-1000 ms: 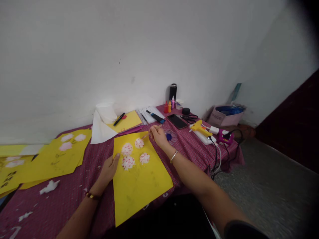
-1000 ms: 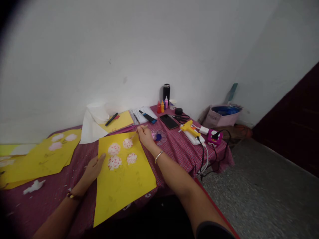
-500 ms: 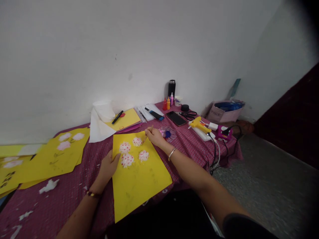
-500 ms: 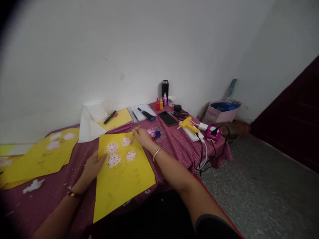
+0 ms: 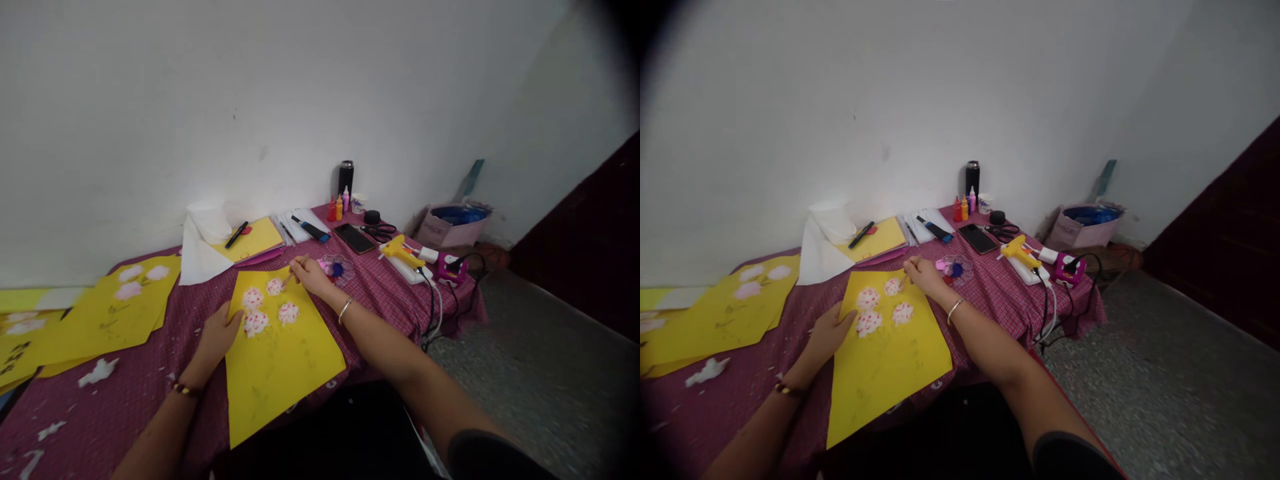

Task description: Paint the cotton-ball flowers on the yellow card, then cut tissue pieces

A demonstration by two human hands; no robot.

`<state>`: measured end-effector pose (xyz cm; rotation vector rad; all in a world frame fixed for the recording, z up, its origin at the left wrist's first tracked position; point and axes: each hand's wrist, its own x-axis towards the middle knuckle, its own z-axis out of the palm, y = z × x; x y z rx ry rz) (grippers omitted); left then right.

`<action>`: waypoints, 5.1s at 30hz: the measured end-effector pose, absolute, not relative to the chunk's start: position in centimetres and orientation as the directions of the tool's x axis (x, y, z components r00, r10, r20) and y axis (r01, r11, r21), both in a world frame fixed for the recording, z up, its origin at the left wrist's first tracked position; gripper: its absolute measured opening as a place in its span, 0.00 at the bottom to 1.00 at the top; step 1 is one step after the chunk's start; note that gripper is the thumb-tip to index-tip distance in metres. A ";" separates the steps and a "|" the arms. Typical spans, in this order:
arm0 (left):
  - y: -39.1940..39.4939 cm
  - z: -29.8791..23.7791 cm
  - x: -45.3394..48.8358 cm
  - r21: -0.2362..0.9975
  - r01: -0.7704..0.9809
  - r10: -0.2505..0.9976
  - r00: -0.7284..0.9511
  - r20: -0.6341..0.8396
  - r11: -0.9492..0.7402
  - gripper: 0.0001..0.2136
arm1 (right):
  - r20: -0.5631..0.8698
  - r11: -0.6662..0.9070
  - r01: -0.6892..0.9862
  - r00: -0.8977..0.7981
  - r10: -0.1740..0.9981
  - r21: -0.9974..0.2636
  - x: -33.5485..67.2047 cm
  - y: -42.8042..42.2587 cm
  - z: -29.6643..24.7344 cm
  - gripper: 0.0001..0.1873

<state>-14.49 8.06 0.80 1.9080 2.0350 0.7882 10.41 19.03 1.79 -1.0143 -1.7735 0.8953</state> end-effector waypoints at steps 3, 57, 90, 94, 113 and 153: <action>8.0 0.8 -14.5 0.546 0.838 0.978 -0.106 0.180 -0.009 0.15 | 0.331 0.403 0.273 -0.273 0.903 -0.874 10.5 18.9 2.0 0.15; 7.8 1.2 -14.3 0.567 0.823 0.991 -0.095 0.093 0.026 0.17 | 0.314 0.408 0.237 -0.350 0.882 -0.882 9.3 19.2 0.1 0.04; 7.9 1.0 -14.3 0.543 0.840 0.993 -0.067 0.093 0.006 0.19 | 0.256 0.310 0.195 -0.260 0.931 -0.931 9.5 18.9 0.9 0.11; 7.8 1.2 -14.2 0.542 0.840 0.993 -0.073 0.093 0.010 0.20 | 0.242 0.313 0.195 -0.320 0.916 -0.929 9.1 18.8 0.3 0.11; 7.9 1.0 -14.4 0.527 0.850 0.992 -0.060 0.113 -0.009 0.18 | 0.216 0.285 0.195 -0.315 0.924 -0.938 9.3 19.0 0.5 0.11; 8.0 0.9 -14.4 0.521 0.854 0.993 -0.042 0.113 -0.023 0.16 | 0.154 0.224 0.252 -0.270 0.950 -0.941 8.9 18.9 0.5 0.12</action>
